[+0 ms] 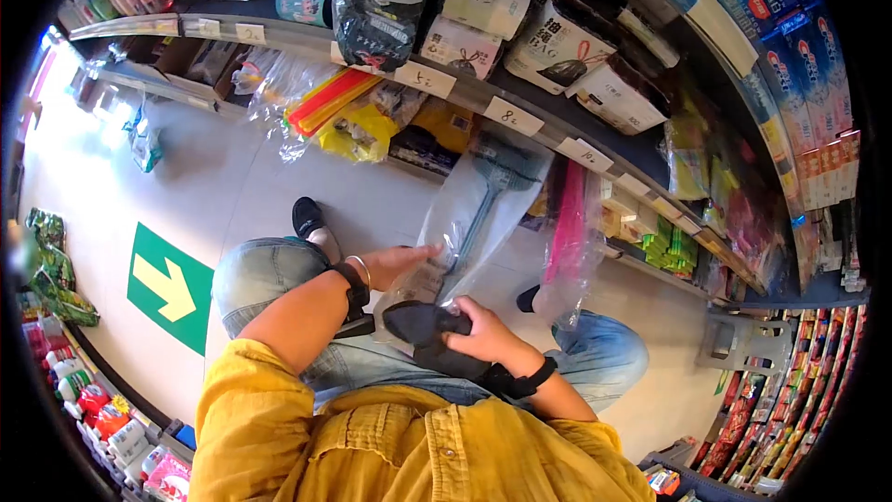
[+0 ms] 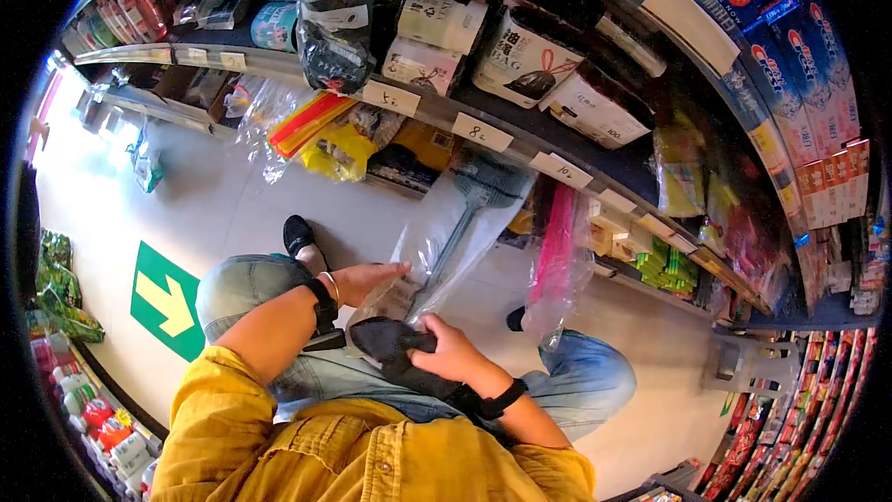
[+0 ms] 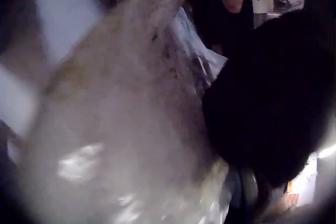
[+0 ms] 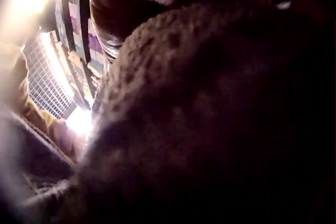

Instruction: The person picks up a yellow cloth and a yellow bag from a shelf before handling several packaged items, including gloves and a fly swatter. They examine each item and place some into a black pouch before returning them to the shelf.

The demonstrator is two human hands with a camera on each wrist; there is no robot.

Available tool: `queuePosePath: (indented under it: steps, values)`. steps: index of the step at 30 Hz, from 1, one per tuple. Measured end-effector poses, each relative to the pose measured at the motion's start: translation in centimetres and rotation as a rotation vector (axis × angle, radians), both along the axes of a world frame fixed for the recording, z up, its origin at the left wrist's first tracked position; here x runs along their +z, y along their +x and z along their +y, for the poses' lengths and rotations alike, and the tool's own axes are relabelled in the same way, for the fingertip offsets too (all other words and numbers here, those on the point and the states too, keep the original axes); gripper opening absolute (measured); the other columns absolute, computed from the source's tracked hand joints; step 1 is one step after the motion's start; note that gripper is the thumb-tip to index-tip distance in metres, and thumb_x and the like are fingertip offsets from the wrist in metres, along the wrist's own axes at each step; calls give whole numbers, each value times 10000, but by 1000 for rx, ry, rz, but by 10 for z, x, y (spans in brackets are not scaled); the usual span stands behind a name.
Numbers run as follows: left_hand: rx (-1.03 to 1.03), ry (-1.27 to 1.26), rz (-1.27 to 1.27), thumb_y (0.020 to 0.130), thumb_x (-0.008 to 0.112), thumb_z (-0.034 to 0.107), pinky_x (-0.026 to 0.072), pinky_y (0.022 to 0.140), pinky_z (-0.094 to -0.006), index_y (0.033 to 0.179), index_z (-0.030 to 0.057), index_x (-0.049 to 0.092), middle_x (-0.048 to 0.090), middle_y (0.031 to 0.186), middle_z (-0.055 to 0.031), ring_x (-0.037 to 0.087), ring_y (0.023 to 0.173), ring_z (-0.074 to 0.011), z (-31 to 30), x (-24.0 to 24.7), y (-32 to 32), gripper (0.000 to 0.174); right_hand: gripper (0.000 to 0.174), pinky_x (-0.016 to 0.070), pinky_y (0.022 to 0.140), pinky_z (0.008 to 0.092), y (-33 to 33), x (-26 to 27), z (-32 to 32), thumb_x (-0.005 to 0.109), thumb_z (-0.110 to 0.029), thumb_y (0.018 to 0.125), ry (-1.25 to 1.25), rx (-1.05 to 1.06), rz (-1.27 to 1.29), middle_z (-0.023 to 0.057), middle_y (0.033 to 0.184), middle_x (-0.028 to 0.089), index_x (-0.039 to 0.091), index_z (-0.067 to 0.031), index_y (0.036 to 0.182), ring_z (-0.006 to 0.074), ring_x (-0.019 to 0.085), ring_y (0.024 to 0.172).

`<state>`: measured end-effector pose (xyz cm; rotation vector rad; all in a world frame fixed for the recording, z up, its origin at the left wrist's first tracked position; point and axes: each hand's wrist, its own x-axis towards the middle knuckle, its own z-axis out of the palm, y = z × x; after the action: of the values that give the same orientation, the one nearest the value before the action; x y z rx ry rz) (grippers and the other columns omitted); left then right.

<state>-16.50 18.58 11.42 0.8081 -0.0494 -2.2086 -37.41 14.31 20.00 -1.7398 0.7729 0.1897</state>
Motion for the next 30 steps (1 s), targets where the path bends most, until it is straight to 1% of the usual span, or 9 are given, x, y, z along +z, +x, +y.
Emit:
queuePosePath:
  steps: [4, 5, 8, 13, 19, 21, 24, 28, 30]
  values:
    - [-230, -11, 176, 808, 607, 310, 459, 839, -337, 1158, 8, 453, 553, 1079, -123, 552, 962, -202, 15, -26, -18, 488, 392, 426, 665, 306, 11, -3, 12, 660, -190, 659, -15, 226, -176, 110, 775, 534, 469, -33, 964, 180, 520, 721]
    - [-251, -16, 138, 800, 622, 270, 460, 833, -334, 1147, 7, 466, 562, 1062, -112, 557, 949, -196, 17, -23, -20, 463, 426, 439, 741, 349, 16, 4, 13, 659, -204, 669, 21, 297, -153, 193, 893, 570, 465, -15, 998, 298, 570, 837]
    - [-238, -81, 5, 787, 639, 188, 470, 807, -323, 1115, 6, 497, 578, 1025, -93, 566, 920, -181, 24, -24, -27, 401, 442, 441, 748, 362, 20, -1, 19, 657, -221, 670, 0, 396, -135, 208, 906, 575, 464, -14, 1009, 326, 570, 864]
    - [-171, -178, -302, 769, 632, 125, 483, 734, -302, 1079, -5, 524, 588, 988, -84, 569, 867, -154, 20, -18, -30, 353, 463, 449, 747, 359, 3, 8, 15, 644, -234, 682, -16, 292, -171, 223, 921, 581, 458, -27, 1052, 338, 573, 867]
    - [-529, -225, -1074, 701, 610, 190, 455, 691, -305, 1041, -39, 525, 603, 899, -113, 556, 794, -164, 12, 14, -24, 419, 468, 464, 745, 346, -45, 44, -24, 614, -252, 697, -113, 115, -29, 189, 907, 606, 497, -48, 1102, 313, 596, 849]
    - [-369, -411, -1296, 682, 613, 210, 455, 691, -311, 1008, -41, 540, 604, 838, -127, 563, 768, -183, 21, -17, -23, 418, 457, 464, 746, 341, -60, 58, -42, 617, -253, 697, -221, -53, 5, 189, 911, 603, 506, -33, 1083, 311, 595, 852]
    - [-496, -339, -1314, 673, 620, 227, 455, 694, -318, 1002, -37, 546, 604, 814, -130, 568, 757, -195, 21, 4, -22, 428, 433, 464, 739, 350, -63, 63, -51, 631, -240, 696, -485, -345, -121, 191, 929, 594, 513, -13, 1045, 331, 582, 852]
    - [-642, -284, -1306, 683, 633, 231, 451, 720, -340, 1010, 1, 554, 605, 867, -129, 565, 800, -196, 6, 95, -36, 407, 487, 472, 691, 357, -30, 68, -26, 671, -188, 675, -825, -261, -277, 145, 911, 560, 497, -66, 1113, 316, 560, 826]
    - [-236, -878, -1173, 706, 639, 234, 435, 780, -359, 1008, 52, 564, 596, 941, -106, 546, 861, -187, 28, 51, -30, 361, 528, 471, 675, 371, -12, 68, -11, 685, -198, 661, -818, -70, -362, 121, 929, 530, 486, -121, 1144, 305, 548, 828]
